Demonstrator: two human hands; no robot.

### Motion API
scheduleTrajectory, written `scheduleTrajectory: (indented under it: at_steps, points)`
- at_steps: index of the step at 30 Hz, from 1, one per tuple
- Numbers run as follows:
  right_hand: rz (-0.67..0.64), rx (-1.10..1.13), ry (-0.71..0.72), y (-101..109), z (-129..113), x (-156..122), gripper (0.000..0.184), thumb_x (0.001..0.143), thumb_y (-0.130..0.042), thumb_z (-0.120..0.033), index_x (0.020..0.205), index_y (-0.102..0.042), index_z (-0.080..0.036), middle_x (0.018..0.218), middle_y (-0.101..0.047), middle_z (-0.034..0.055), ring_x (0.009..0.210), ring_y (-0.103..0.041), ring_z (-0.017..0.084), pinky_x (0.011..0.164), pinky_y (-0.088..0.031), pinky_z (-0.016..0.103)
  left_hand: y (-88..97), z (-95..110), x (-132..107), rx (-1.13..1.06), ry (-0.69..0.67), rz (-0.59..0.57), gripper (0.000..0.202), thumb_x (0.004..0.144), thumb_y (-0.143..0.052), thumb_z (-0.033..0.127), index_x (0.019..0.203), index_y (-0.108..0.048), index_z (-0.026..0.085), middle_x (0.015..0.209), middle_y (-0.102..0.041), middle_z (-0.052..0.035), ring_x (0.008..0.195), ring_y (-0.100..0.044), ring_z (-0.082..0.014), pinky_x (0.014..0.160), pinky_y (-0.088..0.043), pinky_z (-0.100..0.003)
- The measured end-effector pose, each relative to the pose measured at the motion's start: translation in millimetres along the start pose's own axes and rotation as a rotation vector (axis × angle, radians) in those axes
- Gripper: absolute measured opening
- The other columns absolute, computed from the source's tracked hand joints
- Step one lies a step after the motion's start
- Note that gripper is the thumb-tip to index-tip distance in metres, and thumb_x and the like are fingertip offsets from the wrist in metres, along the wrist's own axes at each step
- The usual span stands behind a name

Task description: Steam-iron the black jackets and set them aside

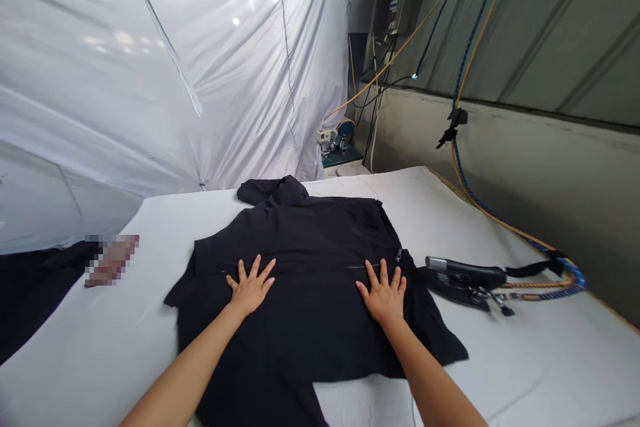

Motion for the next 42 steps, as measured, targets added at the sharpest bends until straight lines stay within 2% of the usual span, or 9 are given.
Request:
scheduleTrajectory:
  at_steps: [4,8,12,20,24,27,29,33,42]
  points:
    - [-0.108,0.046,-0.086,10,-5,3,0.070,0.077,-0.028,-0.066,0.138,-0.027,-0.031,0.146,-0.015,0.0064,0.129,-0.007,0.042,0.097,-0.009,0.061,15.1,-20,0,-0.050,0.049,0.205,0.045,0.086,-0.033,0.038,0.131,-0.037,0.035,0.138,-0.030,-0.0073,0.125,-0.023,-0.0351,0.094,-0.026,-0.057]
    - [-0.154,0.113,-0.050,22,-43,16,0.069,0.076,-0.019,-0.069,0.138,-0.021,-0.038,0.147,-0.012,0.0033,0.129,-0.005,0.041,0.093,-0.012,0.064,36.8,-72,5,-0.117,0.443,0.532,0.049,0.080,-0.045,0.032,0.126,-0.040,0.019,0.130,-0.031,-0.0173,0.118,-0.032,-0.0325,0.092,-0.032,-0.048]
    - [-0.171,0.062,-0.012,11,-77,17,0.069,0.075,-0.019,-0.072,0.137,-0.017,-0.043,0.147,-0.011,0.0027,0.129,-0.003,0.043,0.092,-0.005,0.066,36.4,-109,17,-0.347,0.666,0.340,0.058,0.077,-0.050,0.039,0.130,-0.033,0.024,0.115,-0.045,-0.0160,0.107,-0.043,-0.0326,0.082,-0.039,-0.045]
    - [-0.152,0.082,-0.061,3,-81,21,0.072,0.072,-0.012,-0.075,0.137,-0.015,-0.043,0.147,-0.009,0.0039,0.128,-0.003,0.044,0.090,-0.004,0.069,56.0,-108,20,-0.367,0.275,0.547,0.036,0.079,-0.041,0.012,0.104,-0.063,0.026,0.093,-0.044,-0.0052,0.087,-0.052,-0.0168,0.083,-0.042,-0.032]
    - [-0.137,0.057,-0.048,6,-85,19,0.072,0.071,-0.011,-0.076,0.137,-0.012,-0.045,0.148,-0.006,0.0013,0.128,-0.002,0.043,0.089,-0.001,0.070,54.0,-125,14,-0.280,0.391,0.392,0.037,0.075,-0.041,0.008,0.098,-0.066,0.022,0.094,-0.046,-0.0086,0.088,-0.054,-0.0208,0.078,-0.044,-0.034]
    - [-0.171,0.042,-0.038,5,-88,18,0.071,0.072,-0.012,-0.075,0.137,-0.009,-0.045,0.148,-0.003,0.0005,0.128,0.000,0.043,0.088,-0.001,0.070,52.3,-95,6,-0.048,0.440,0.374,0.037,0.075,-0.043,0.012,0.106,-0.062,0.019,0.120,-0.041,-0.0150,0.115,-0.038,-0.0336,0.091,-0.034,-0.050]
    - [-0.188,0.051,-0.032,6,-89,19,0.071,0.073,-0.013,-0.075,0.137,-0.007,-0.045,0.148,-0.002,0.0007,0.128,0.002,0.043,0.088,-0.002,0.070,46.8,-49,-1,0.057,0.233,0.442,0.041,0.080,-0.040,0.019,0.119,-0.053,0.020,0.137,-0.029,-0.0135,0.129,-0.016,-0.0355,0.100,-0.018,-0.056]
    - [-0.175,0.088,0.036,9,-77,14,0.071,0.073,-0.018,-0.074,0.137,-0.006,-0.045,0.149,-0.002,0.0011,0.129,0.003,0.041,0.092,-0.007,0.066,4.5,24,-19,0.005,-0.200,0.116,0.053,0.082,-0.038,0.047,0.133,-0.029,0.040,0.148,-0.012,-0.0008,0.132,0.002,-0.0380,0.094,-0.007,-0.068]
    - [-0.073,0.008,0.054,3,23,-31,0.066,0.079,-0.020,-0.066,0.138,-0.020,-0.037,0.148,-0.008,0.0023,0.131,0.001,0.036,0.099,-0.002,0.059,-10.4,47,-14,0.049,-0.056,-0.092,0.070,0.070,-0.048,0.060,0.133,-0.032,0.034,0.149,-0.003,-0.0052,0.129,0.011,-0.0435,0.090,-0.004,-0.072]
Point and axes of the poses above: each hand's wrist, its own x-axis towards the middle knuckle, its own y-axis out of the back of the hand, z = x × y, the point moved 3 cm from there along x, towards the middle knuckle
